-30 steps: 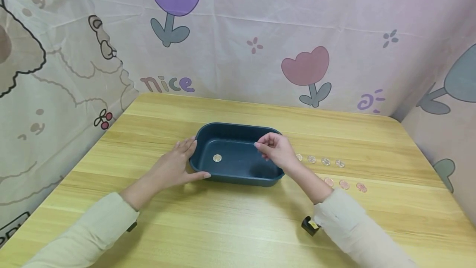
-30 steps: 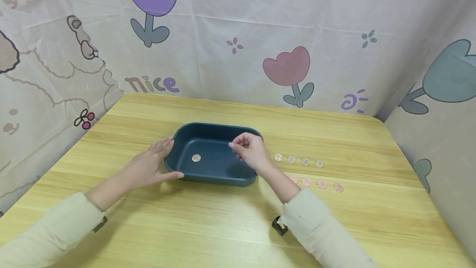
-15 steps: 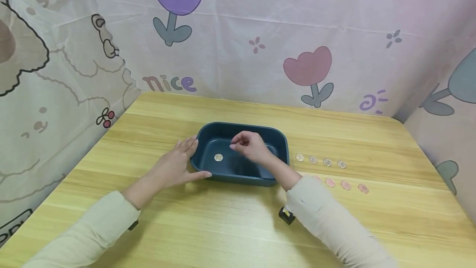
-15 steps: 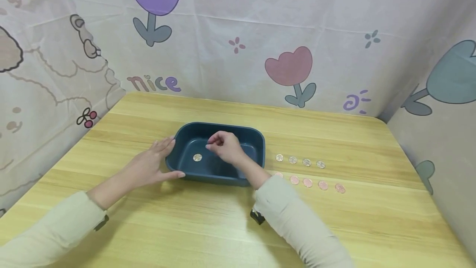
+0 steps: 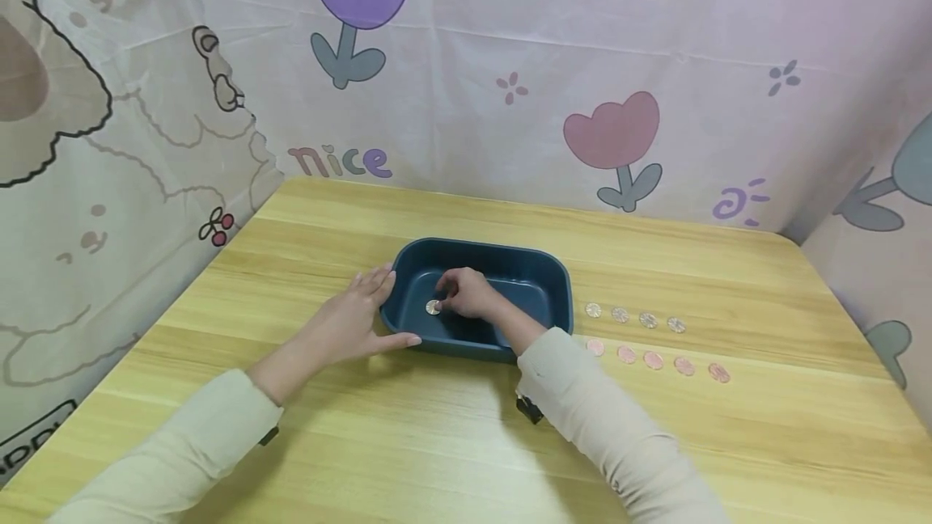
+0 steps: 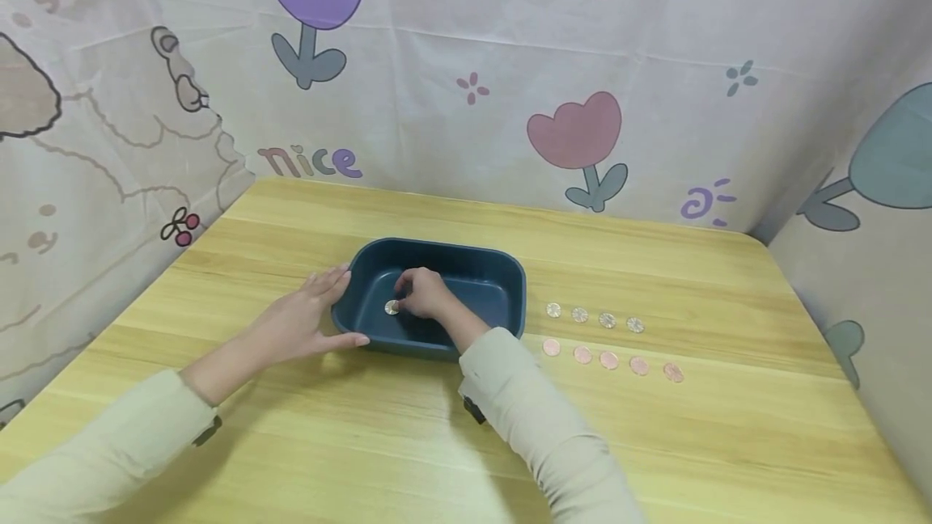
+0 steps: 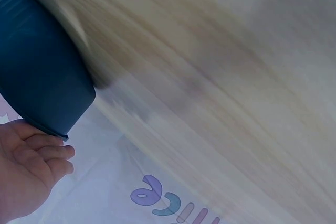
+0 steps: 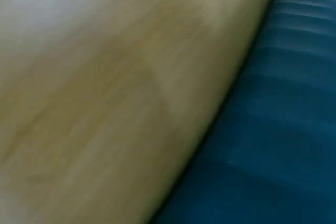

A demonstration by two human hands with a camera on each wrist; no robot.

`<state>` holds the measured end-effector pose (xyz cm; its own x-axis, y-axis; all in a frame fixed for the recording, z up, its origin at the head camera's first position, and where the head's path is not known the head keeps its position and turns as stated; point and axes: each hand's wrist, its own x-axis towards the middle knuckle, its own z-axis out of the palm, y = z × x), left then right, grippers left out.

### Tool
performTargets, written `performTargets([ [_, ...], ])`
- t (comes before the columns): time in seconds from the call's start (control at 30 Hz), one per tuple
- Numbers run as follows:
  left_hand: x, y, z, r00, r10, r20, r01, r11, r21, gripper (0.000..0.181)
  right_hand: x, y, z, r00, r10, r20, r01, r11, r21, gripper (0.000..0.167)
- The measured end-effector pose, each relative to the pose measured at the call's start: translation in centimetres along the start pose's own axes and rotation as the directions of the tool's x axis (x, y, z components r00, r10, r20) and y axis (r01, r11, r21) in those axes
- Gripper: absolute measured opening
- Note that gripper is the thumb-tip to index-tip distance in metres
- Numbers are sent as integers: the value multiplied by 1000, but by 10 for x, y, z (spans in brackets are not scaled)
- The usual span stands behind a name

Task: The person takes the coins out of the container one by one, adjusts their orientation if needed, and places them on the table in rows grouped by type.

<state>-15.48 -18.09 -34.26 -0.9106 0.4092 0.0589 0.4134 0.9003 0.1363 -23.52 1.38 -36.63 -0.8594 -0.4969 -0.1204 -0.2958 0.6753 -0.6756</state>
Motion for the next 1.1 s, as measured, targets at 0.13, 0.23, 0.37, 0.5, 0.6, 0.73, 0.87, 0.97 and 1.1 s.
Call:
performTargets([
  [0.13,0,-1,1,1000,-12,3,12,1000,-3,101,3,1,4,999,-29,22,30,999,-43,23],
  [0.23,0,-1,1,1000,-20,3,20,1000,-4,101,4,1,6,999,-42,24,44,996,-74,23],
  [0.37,0,-1,1,1000,-18,3,18,1000,-6,101,4,0,7,998,-46,30,50,993,-110,21],
  [0.5,0,-1,1,1000,-12,5,12,1000,-8,100,3,-1,7,998,-29,47,34,992,-119,17],
  [0.6,1,0,2,1000,-11,5,11,1000,-11,100,1,-4,7,998,-12,68,21,991,-136,14],
  [0.73,1,0,1,1000,-15,7,15,1000,-10,101,-1,-7,7,997,-1,80,15,984,-180,13],
  [0.87,1,0,1,1000,-16,8,17,1000,-5,101,-3,-6,6,998,16,60,-4,982,-191,14],
  [0.97,0,0,1,1000,-19,10,19,1000,1,100,-7,-4,3,999,10,34,-4,988,-155,14],
  [1.1,1,0,1,1000,-20,14,20,1000,-3,101,-14,-1,-5,999,-24,26,27,993,-114,14],
])
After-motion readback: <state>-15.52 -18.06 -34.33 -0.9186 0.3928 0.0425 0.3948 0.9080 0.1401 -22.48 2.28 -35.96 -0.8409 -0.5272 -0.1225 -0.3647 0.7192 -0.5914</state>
